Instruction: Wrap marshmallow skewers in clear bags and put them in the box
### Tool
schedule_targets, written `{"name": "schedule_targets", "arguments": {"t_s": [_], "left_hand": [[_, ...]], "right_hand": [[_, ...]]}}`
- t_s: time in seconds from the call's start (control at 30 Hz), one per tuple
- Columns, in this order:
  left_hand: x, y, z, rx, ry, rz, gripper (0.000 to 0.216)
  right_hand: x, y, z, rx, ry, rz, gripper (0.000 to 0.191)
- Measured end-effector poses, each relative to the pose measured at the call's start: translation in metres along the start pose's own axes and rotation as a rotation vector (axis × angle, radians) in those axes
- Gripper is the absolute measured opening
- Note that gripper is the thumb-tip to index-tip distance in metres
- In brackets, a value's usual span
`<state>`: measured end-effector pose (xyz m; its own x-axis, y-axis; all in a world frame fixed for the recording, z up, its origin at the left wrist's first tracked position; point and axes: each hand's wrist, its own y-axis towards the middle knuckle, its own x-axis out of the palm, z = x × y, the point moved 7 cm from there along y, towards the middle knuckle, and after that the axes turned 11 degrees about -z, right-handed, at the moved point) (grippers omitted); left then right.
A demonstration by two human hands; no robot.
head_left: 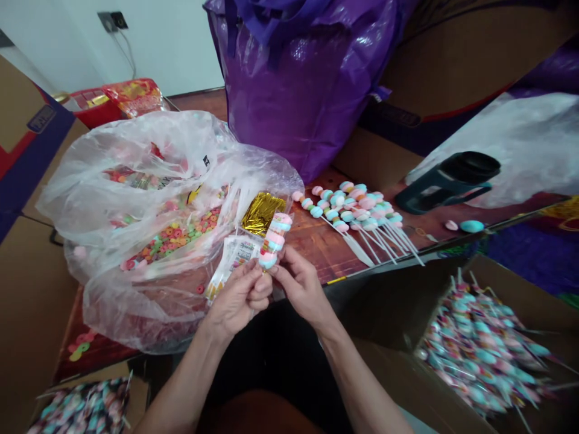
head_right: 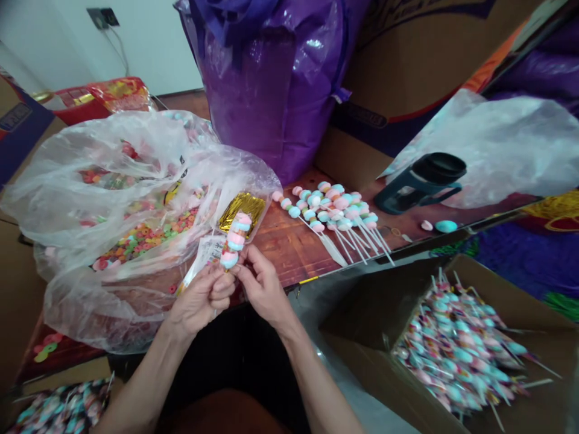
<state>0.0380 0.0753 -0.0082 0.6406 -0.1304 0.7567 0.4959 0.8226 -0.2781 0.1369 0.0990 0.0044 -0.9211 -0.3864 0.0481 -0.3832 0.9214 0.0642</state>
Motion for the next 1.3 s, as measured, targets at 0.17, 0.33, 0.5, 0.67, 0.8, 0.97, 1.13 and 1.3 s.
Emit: {"name": "schedule_targets", "arguments": {"t_s": [0.17, 0.33, 0.5, 0.67, 0.8, 0.97, 1.13, 1.3], "left_hand": [[-0.008, -0.002, 0.005, 0.305, 0.345, 0.234, 0.037], [-0.013, -0.007, 0.003, 0.345, 0.412, 0.287, 0.035], [-0.017, 0.004, -0.007, 0.153, -0.005, 0.23, 0.042], [-0.017, 0.009, -0.01, 0.102, -0.143, 0.244, 0.044], [-0.008, 0.009, -0.013, 0.077, -0.191, 0.245, 0.046], [0.008, 0.009, -0.021, 0.058, -0.236, 0.212, 0.044], [0.011, 0.018, -0.022, 0.168, -0.157, 0.135, 0.034], [0.024, 0.015, -0.008, 0.255, 0.152, -0.016, 0.037]], "right_hand": [[0.001, -0.007, -0.003, -0.035, -0.241, 0.11, 0.015], [-0.001, -0.011, -0.001, 0.018, -0.214, 0.136, 0.015], [-0.006, -0.019, 0.007, 0.058, -0.087, 0.148, 0.017], [-0.011, -0.029, -0.017, -0.257, -0.492, 0.197, 0.02], [-0.006, -0.034, -0.03, -0.48, -0.837, 0.176, 0.029], [-0.001, -0.04, -0.04, -0.623, -0.974, 0.33, 0.02], [-0.007, -0.039, -0.037, -0.422, -0.756, 0.402, 0.015], [-0.029, -0.048, -0.034, -0.125, -0.366, 0.366, 0.012]]}}
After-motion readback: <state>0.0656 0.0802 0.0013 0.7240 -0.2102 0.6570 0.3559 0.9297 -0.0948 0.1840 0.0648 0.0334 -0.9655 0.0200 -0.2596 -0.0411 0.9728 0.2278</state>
